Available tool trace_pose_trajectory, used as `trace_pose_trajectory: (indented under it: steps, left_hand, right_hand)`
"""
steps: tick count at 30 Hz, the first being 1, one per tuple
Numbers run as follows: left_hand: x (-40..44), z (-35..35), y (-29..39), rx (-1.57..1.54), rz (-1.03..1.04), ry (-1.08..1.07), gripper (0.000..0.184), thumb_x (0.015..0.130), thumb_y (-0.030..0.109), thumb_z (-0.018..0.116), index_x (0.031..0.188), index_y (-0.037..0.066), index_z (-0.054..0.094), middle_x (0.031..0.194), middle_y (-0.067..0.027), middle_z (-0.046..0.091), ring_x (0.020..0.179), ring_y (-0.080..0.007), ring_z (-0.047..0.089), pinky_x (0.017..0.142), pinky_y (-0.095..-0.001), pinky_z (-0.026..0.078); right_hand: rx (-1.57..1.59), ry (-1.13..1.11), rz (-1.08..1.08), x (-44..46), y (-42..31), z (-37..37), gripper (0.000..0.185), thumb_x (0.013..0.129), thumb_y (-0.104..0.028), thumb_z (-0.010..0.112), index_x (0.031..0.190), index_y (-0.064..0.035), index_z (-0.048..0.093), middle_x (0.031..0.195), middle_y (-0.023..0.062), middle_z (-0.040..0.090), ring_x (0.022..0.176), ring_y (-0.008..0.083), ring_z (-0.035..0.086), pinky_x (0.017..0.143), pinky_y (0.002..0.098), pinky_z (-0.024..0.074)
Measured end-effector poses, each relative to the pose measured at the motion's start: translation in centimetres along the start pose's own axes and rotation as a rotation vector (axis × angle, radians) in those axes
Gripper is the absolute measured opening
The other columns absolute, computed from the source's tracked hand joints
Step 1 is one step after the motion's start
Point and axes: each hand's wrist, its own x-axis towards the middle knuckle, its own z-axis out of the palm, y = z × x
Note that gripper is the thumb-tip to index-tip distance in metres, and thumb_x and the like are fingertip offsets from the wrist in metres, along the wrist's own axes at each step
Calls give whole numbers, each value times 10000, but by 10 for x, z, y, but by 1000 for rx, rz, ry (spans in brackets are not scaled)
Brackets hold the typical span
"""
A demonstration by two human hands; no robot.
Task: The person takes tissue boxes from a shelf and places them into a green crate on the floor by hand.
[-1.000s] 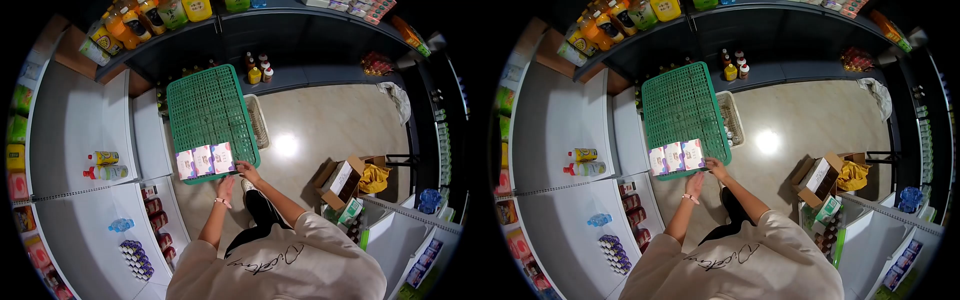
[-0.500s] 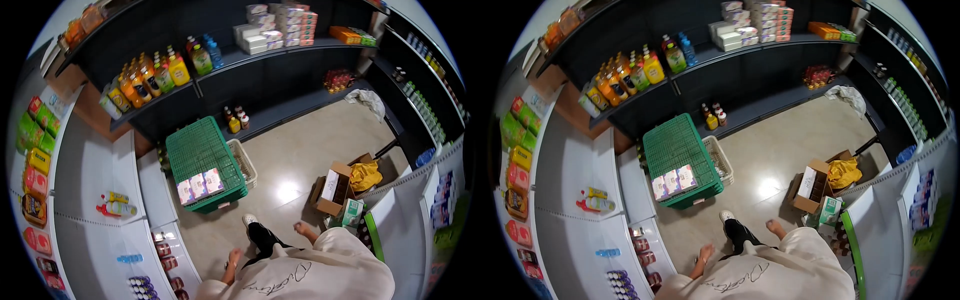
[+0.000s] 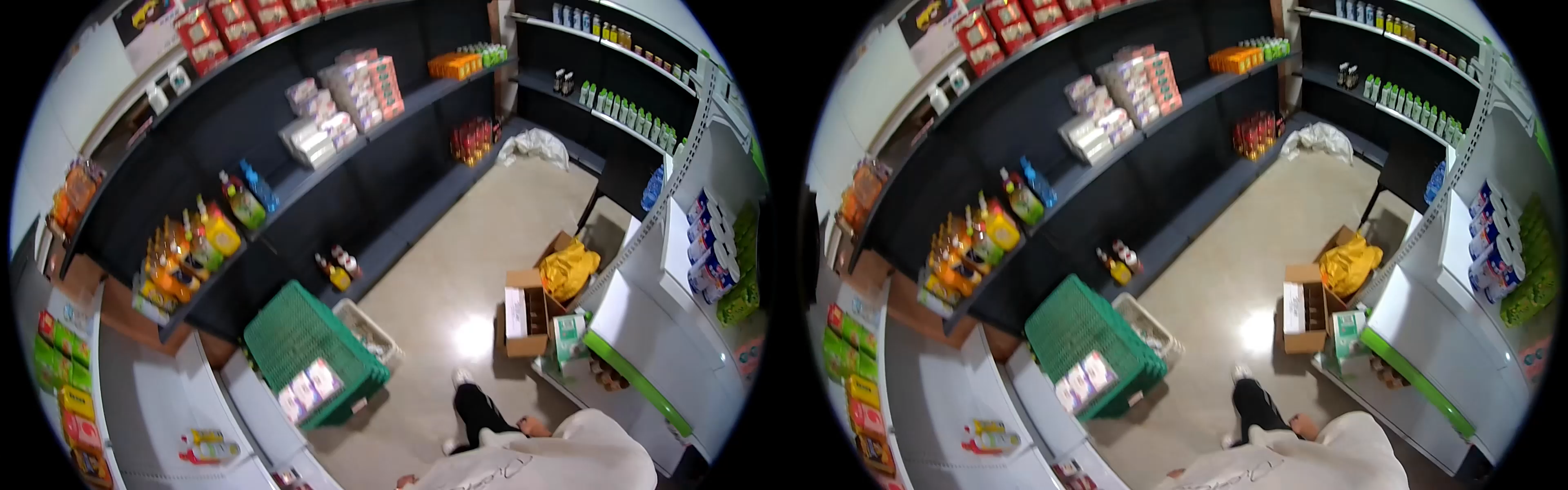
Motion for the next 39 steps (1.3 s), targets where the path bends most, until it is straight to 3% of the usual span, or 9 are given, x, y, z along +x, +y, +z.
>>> trace_pose_trajectory:
  steps: [6, 9, 10, 11, 16, 25, 29, 34, 39]
  left_hand:
    - [115, -132, 97, 337, 119, 97, 284, 833, 279, 453, 795, 71, 643, 647, -97, 601, 596, -235, 575, 573, -379, 451]
    - [180, -209, 177, 57, 430, 527, 281, 859, 258, 467, 739, 56, 622, 596, -53, 553, 563, -147, 520, 500, -306, 408]
    - [156, -236, 240, -388, 252, 417, 240, 888, 198, 490, 952, 6, 619, 881, -133, 648, 767, -222, 607, 685, -333, 481]
    - [164, -256, 274, -541, 338, 425, 291, 915, 231, 485, 1075, 13, 593, 931, -103, 654, 786, -141, 598, 676, -258, 470]
    - [116, -316, 427, -718, 569, 345, 317, 919, 207, 471, 1174, 35, 545, 1030, -71, 648, 873, -116, 587, 739, -233, 444]
    - [106, -354, 446, -693, 619, 275, 309, 928, 199, 479, 1195, 57, 543, 1050, -59, 642, 894, -120, 582, 765, -242, 439]
    - [133, -397, 435, -838, 427, 273, 295, 936, 181, 449, 1177, 43, 548, 1049, -60, 642, 917, -99, 578, 767, -221, 445]
    - [191, -482, 449, -856, 479, 256, 302, 940, 198, 464, 1189, 49, 547, 1048, -57, 641, 849, -86, 571, 713, -208, 444]
    - [229, -620, 503, -489, 606, 412, 333, 910, 192, 527, 1195, 21, 525, 1061, -112, 631, 987, -173, 592, 825, -272, 466]
  right_hand:
    - [-6, -49, -193, 103, -69, -35, 312, 821, -320, 521, 919, -65, 672, 781, 99, 681, 762, 227, 644, 750, 342, 494]
    - [166, -3, -308, 143, -138, -86, 295, 829, -279, 517, 951, -53, 660, 772, 105, 672, 751, 233, 645, 729, 342, 499]
    - [221, -28, -297, 142, -178, -117, 287, 827, -271, 531, 958, -50, 657, 787, 110, 671, 761, 227, 644, 733, 338, 498]
    - [206, 64, -382, 132, -211, -147, 278, 820, -259, 556, 981, -53, 651, 847, 120, 670, 797, 212, 637, 755, 325, 492]
    - [259, 19, -492, 161, -321, -223, 294, 833, -242, 555, 1069, -80, 625, 914, 111, 668, 829, 198, 621, 769, 311, 484]
    - [484, -166, -690, 172, -434, -241, 253, 876, -152, 506, 1097, -77, 603, 891, 69, 660, 774, 127, 590, 730, 279, 484]
    - [522, -294, -624, 212, -453, -223, 265, 876, -192, 533, 1106, -81, 603, 904, 57, 653, 768, 113, 577, 692, 255, 474]
    - [604, -304, -413, 264, -521, -253, 255, 856, -170, 533, 1061, -44, 617, 906, 81, 661, 812, 140, 620, 730, 268, 496]
    - [552, -169, -473, 328, -640, -296, 262, 862, -215, 540, 1024, -28, 626, 885, 84, 666, 785, 135, 615, 691, 265, 498]
